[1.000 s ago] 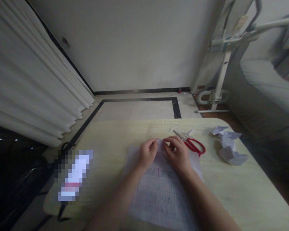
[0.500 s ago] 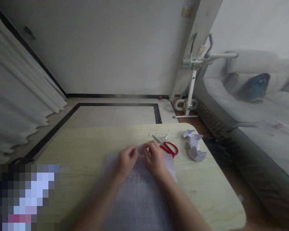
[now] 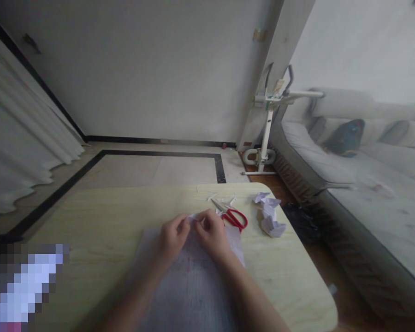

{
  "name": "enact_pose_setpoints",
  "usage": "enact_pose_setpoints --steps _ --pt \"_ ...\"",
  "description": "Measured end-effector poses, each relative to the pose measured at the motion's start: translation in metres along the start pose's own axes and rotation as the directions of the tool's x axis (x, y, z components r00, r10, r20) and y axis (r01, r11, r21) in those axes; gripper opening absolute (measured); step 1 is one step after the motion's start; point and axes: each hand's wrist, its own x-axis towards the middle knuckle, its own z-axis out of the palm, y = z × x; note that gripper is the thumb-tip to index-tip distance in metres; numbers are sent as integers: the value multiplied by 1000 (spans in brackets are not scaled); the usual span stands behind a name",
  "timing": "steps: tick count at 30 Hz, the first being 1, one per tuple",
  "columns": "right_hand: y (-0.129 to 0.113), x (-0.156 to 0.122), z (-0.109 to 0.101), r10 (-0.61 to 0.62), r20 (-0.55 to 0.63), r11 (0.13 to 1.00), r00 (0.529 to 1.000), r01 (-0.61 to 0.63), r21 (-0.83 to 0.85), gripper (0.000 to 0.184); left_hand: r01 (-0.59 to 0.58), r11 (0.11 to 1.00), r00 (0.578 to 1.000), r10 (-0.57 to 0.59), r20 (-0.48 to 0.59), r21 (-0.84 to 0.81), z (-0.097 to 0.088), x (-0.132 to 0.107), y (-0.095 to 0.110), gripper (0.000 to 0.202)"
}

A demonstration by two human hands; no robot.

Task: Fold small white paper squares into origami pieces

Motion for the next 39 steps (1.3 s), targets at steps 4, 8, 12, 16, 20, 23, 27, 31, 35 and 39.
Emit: enact_pose_setpoints --steps 4,8,12,16,20,23,27,31,35,39 --pt "2 -1 0 -4 20 1000 1000 5 -14 5 -7 1000 1000 7 -5 21 0 0 -2 27" --pt "3 -1 0 8 47 999 999 -6 -35 3 -27 999 1000 27 3 43 -2 0 -1 28" --pt "1 -1 -2 -16 73 999 997 20 -49 4 -43 997 999 43 12 59 -3 0 -1 30" --pt "0 -1 -3 -29 81 999 996 32 -33 5 -52 997 998 51 23 62 -3 0 -2 29" --pt "-3 -2 -3 -15 83 1000 996 15 -7 7 -46 997 999 45 19 67 -4 0 -2 28" --pt "-5 -2 -4 1 80 1000 997 -1 0 6 -39 997 999 37 26 63 -5 0 0 29" --pt "-5 -1 -4 12 85 1000 996 -13 11 6 -43 998 999 42 33 39 -6 0 0 27" --pt "-5 -1 -5 -6 96 1000 995 5 10 8 -45 999 998 44 53 8 -8 1 1 26" --pt "-4 -1 -6 -18 101 1000 995 16 16 8 -45 999 996 46 72 -2 -10 2 3 27" --pt "-3 -1 -6 -30 102 1000 994 29 12 9 -54 999 995 53 81 6 -11 2 5 28"
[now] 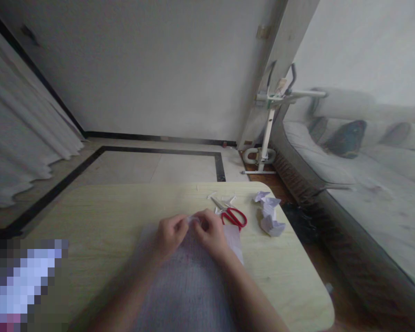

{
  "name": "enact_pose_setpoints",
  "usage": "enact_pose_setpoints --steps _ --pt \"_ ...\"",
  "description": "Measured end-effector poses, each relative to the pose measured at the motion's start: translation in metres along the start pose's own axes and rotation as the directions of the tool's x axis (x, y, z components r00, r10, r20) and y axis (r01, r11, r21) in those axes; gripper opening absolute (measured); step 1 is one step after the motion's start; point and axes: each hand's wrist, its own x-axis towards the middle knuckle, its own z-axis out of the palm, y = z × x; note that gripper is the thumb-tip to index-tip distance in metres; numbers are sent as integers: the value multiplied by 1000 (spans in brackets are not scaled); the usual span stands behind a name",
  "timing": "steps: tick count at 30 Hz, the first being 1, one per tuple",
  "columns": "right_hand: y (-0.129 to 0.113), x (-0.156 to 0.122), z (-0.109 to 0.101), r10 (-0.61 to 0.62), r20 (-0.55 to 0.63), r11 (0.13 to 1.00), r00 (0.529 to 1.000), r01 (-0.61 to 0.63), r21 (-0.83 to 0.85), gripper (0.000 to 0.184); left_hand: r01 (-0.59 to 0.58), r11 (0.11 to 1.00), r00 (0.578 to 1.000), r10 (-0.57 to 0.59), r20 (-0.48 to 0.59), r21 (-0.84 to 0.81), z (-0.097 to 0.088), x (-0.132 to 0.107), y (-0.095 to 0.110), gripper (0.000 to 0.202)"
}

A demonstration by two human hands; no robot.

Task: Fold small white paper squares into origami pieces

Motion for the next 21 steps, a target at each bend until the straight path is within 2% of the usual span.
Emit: enact_pose_setpoints --steps 7,21 --pt "0 1 -1 4 -19 1000 1000 -4 -9 10 -1 999 999 3 43 -44 -3 -1 3 26" --pt "-1 0 -2 -10 8 1000 1000 10 -4 11 -17 1000 999 17 28 11 -4 -1 0 24"
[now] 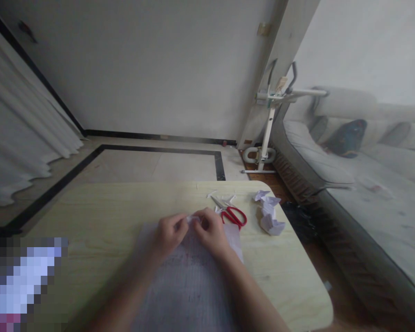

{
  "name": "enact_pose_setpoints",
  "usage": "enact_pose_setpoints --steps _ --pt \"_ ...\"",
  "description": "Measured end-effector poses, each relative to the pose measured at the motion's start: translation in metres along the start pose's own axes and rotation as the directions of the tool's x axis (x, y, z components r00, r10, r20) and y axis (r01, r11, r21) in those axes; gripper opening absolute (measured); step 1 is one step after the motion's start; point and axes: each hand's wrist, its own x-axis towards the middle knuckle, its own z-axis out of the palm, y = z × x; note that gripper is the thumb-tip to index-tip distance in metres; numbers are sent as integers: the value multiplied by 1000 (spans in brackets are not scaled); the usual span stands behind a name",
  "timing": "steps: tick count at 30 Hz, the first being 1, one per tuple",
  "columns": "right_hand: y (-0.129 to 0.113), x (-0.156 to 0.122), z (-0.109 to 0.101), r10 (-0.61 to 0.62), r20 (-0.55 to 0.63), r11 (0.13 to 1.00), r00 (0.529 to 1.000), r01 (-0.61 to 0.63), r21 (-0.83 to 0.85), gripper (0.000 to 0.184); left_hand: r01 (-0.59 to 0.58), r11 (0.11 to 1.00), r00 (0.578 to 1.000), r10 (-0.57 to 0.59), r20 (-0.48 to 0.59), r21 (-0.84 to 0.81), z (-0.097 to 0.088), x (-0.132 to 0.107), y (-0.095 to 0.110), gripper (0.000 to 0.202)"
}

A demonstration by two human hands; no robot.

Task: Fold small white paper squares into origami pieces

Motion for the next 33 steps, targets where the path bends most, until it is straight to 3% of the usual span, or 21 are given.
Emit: enact_pose_setpoints --steps 11,17,22,26,33 --pt "3 -2 1 -36 15 999 999 37 -9 10 1 1000 1000 0 -31 28 2 2 -2 23" --pt "1 -2 1 -159 14 985 987 160 -66 16 69 998 994 -70 -85 -13 4 3 -2 24" --pt "1 -2 3 -212 32 974 977 214 -69 29 165 969 977 -186 -108 -182 3 4 2 26" --pt "0 -3 4 -230 32 970 973 231 -78 37 257 873 949 -308 -62 -414 0 6 9 27" --pt "-3 -2 1 -149 -54 989 987 149 -3 31 217 703 973 -211 93 -678 6 6 15 30"
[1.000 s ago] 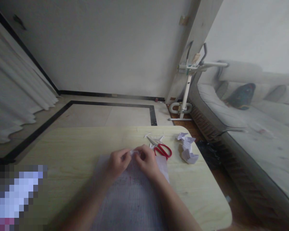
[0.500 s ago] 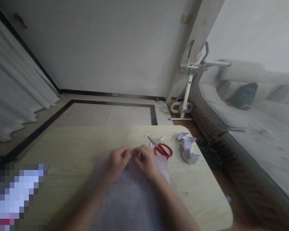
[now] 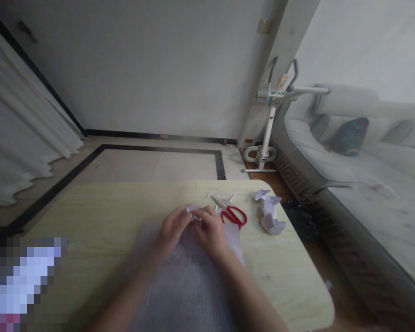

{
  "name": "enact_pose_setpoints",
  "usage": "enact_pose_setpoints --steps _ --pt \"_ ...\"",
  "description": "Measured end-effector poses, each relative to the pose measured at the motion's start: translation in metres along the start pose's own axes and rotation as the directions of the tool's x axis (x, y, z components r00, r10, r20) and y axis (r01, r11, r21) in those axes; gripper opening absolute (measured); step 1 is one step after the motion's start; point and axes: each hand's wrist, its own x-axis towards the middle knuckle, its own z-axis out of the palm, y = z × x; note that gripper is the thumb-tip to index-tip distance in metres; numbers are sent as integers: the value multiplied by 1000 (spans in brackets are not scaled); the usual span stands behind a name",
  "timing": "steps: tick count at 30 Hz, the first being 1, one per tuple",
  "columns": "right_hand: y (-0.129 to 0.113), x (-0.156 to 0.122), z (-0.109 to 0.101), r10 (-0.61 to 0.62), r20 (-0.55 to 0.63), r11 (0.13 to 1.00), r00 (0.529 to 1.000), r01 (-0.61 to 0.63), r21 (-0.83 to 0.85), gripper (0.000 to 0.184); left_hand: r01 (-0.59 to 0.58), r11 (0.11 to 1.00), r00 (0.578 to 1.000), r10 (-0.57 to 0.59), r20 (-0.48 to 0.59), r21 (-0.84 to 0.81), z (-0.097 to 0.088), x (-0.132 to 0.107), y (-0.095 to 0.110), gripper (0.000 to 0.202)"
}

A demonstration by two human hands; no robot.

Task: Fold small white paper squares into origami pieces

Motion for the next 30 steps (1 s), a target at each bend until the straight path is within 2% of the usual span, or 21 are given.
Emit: enact_pose_setpoints --steps 3,7,12,14,19,22,26,30 --pt "-3 1 -2 17 17 999 1000 -18 37 28 47 998 999 -47 5 -41 1 1 -1 33" --pt "-7 1 -4 16 34 998 999 -18 54 35 69 997 997 -70 -19 -29 -1 3 -2 32" --pt "-6 4 -7 78 -160 996 984 -70 57 33 67 997 993 -63 -98 34 -1 3 -8 29" --pt "-6 6 -8 115 -183 992 976 -101 80 31 80 995 991 -72 -113 64 0 2 -9 29" --pt "-3 10 -9 199 -49 968 979 -189 165 15 67 994 996 -61 -66 90 1 -1 -5 31" --pt "-2 10 -9 259 2 943 966 -253 215 13 66 988 997 -59 -54 139 1 -2 -4 32" --pt "-2 10 -8 341 30 901 939 -336 276 12 48 976 999 -43 -29 212 1 -3 -7 33" --pt "-1 11 -7 406 27 854 913 -390 344 14 63 983 998 -59 -29 175 1 -3 -9 34"
